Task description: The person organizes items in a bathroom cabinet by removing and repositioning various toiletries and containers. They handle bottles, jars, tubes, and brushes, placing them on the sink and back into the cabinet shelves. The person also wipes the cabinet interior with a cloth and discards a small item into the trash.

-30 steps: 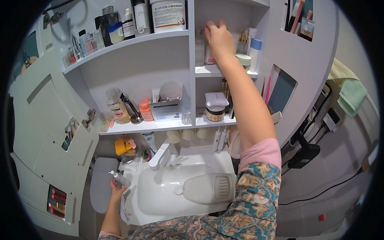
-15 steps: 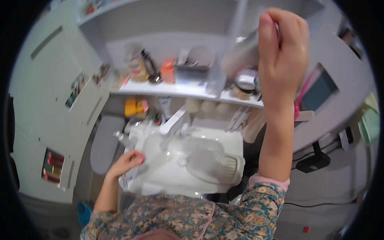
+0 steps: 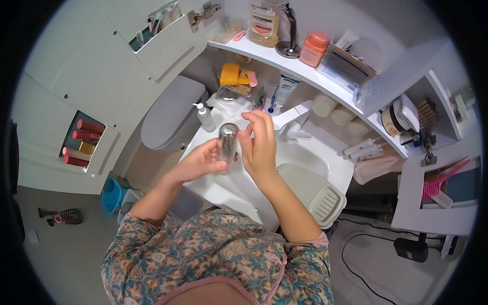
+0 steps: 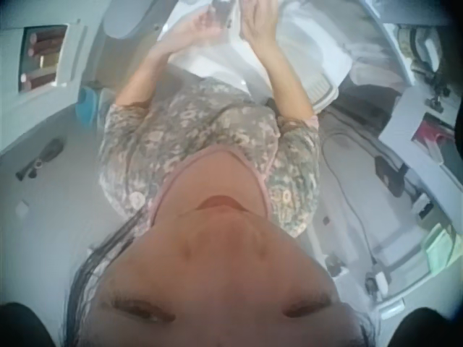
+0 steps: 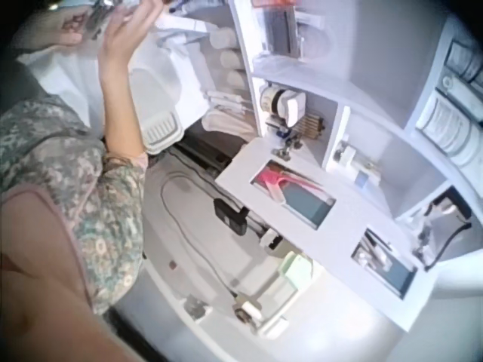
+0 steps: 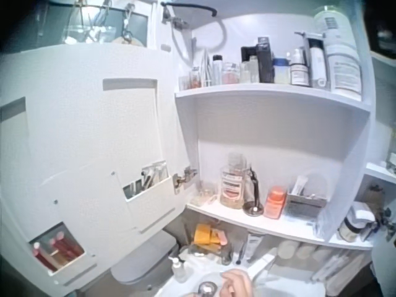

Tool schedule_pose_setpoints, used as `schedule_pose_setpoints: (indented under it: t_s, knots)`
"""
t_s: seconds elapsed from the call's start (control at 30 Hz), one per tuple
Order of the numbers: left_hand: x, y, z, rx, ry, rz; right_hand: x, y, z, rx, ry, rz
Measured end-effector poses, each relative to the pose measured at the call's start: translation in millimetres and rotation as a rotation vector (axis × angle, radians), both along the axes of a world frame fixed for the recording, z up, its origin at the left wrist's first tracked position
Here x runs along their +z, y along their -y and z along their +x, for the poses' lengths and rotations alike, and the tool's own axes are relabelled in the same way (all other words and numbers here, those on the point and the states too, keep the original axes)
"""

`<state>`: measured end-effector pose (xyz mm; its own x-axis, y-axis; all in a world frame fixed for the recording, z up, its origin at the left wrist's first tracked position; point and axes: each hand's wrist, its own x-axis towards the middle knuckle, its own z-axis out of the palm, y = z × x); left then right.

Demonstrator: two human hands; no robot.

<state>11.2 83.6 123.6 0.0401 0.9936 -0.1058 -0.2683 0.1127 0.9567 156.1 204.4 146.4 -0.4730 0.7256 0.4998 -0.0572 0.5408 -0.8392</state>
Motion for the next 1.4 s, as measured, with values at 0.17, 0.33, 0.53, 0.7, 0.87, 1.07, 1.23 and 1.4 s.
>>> schedule_pose_setpoints:
  t_s: [0.17,0.33,0.53,0.7,0.87,1.07,1.23,1.4]
  knots:
    - [-36.0,17.0,-59.0,0.170,-0.045,-0.093,-56.6,-1.4,-53.8,0.119,-0.233,-0.597]
    - [-47.8,23.1,-79.9,0.011,0.064,-0.231,-74.2,13.1,-100.1,0.127,-0.380,-0.721]
    - [-78.8,22.0,-91.3,-0.060,0.224,-0.178,-97.6,13.3,-115.9,0.164,-0.254,-0.676]
    - [-90.4,21.1,-101.3,0.010,0.307,-0.109,-111.9,20.9,-104.9,0.323,0.073,-0.672]
    - [-109.7,19.6,-115.2,0.057,0.098,-0.198,-160.7,18.8,-98.0,0.368,0.178,-0.659]
    - [-128.6,16.3,-132.6,0.242,-0.115,-0.336,-197.0,17.1,-107.2,0.170,0.381,-0.472]
    - [-185.5,7.2,-144.5,0.359,-0.272,-0.257,-227.6,25.3,-125.4,0.118,0.365,-0.237]
    - [-195.4,-2.0,-144.8,0.405,-0.396,-0.183,-237.5,25.3,-135.4,0.063,0.381,-0.046]
